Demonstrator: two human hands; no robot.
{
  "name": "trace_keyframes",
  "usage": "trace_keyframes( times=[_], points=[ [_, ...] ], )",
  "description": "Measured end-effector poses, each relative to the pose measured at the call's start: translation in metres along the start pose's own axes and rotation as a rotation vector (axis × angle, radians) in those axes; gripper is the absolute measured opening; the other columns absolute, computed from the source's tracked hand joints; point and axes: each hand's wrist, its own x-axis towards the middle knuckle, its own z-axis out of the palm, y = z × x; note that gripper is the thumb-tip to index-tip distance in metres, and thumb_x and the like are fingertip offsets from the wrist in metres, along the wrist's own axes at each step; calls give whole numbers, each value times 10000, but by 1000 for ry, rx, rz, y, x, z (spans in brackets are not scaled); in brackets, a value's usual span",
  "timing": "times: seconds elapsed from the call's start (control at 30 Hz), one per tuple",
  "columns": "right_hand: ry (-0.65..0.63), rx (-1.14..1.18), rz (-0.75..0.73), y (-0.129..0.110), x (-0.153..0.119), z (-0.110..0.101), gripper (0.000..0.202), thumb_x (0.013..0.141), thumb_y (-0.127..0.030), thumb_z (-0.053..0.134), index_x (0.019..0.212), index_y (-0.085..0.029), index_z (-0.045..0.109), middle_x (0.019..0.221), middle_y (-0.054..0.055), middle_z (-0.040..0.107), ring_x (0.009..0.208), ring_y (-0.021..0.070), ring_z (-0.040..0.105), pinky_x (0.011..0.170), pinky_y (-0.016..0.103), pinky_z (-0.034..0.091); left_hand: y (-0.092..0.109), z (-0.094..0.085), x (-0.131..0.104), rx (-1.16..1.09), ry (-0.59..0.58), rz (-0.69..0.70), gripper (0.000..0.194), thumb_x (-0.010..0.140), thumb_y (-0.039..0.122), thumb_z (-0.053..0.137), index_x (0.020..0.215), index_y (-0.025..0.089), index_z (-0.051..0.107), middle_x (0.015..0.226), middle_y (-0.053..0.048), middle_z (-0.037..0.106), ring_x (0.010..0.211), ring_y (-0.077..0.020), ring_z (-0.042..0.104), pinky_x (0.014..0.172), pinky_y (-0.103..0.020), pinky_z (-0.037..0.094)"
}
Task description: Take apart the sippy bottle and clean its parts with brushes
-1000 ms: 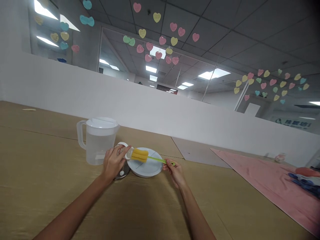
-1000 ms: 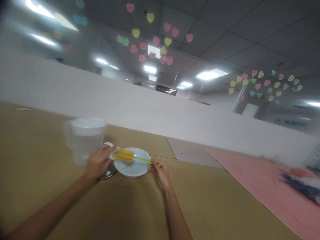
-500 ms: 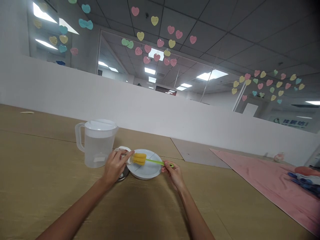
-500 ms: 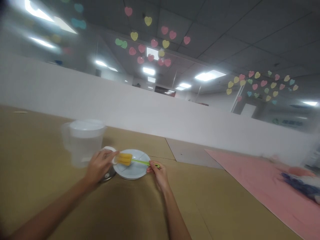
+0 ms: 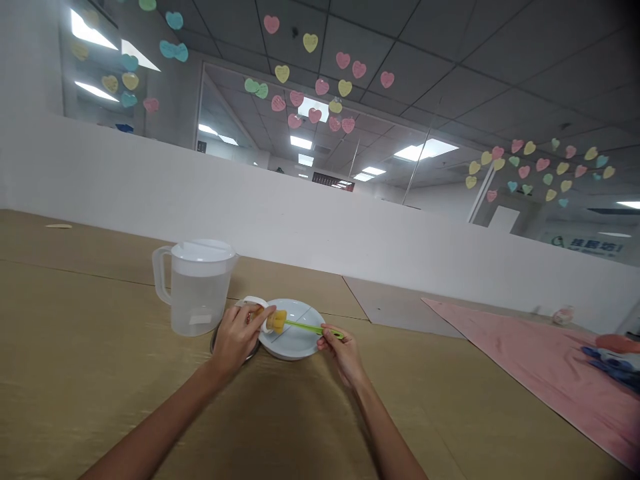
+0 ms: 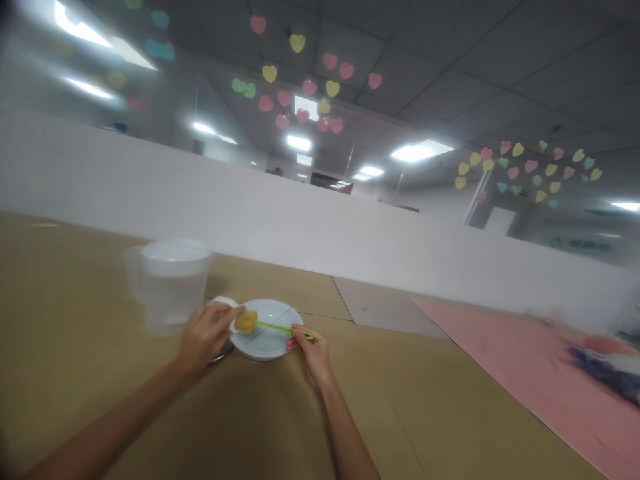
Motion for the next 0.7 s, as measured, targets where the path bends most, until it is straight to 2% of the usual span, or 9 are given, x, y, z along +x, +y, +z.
trace_keyframes(
  times=[0.1, 0.23, 0.37, 0.53, 0.7],
  points=[
    [-24, -21, -2, 4, -2, 1, 334, 531, -368, 824, 772, -155, 735, 549, 24, 671, 507, 130, 600, 580, 257, 498, 5, -1, -1, 12, 7, 35, 495, 797, 28, 460, 1214, 272, 569, 933, -73, 597, 773, -210, 500, 717, -321, 391],
    [-57, -10, 32, 6, -4, 4, 314, 519, -332, 832, 754, -144, 742, 526, 26, 660, 491, 133, 593, 556, 258, 507, 16, -3, 1, 26, 25, 167, 460, 839, 59, 464, 1216, 304, 562, 896, -55, 616, 739, -186, 506, 705, -309, 372],
    [37, 117, -18, 2, 1, -1, 317, 500, -321, 845, 719, -125, 727, 502, 8, 638, 444, 101, 554, 472, 207, 483, 14, -7, 8, 82, 56, 120, 449, 851, 83, 459, 1230, 304, 553, 896, -60, 629, 730, -188, 514, 676, -304, 362],
    [199, 217, -113, -2, 18, -27, 294, 541, -324, 829, 719, -140, 683, 515, -34, 613, 431, 59, 535, 415, 138, 464, -11, -10, 7, 182, 49, 58, 491, 830, 55, 465, 1227, 329, 557, 945, -63, 656, 759, -212, 540, 687, -323, 364],
    [419, 300, -235, 3, 35, -67, 259, 568, -288, 797, 691, -197, 588, 547, -74, 619, 438, 55, 565, 426, 118, 502, -26, -5, -2, 198, 43, 113, 505, 865, 68, 434, 1238, 395, 531, 1039, -42, 665, 963, -225, 565, 860, -358, 358]
  ],
)
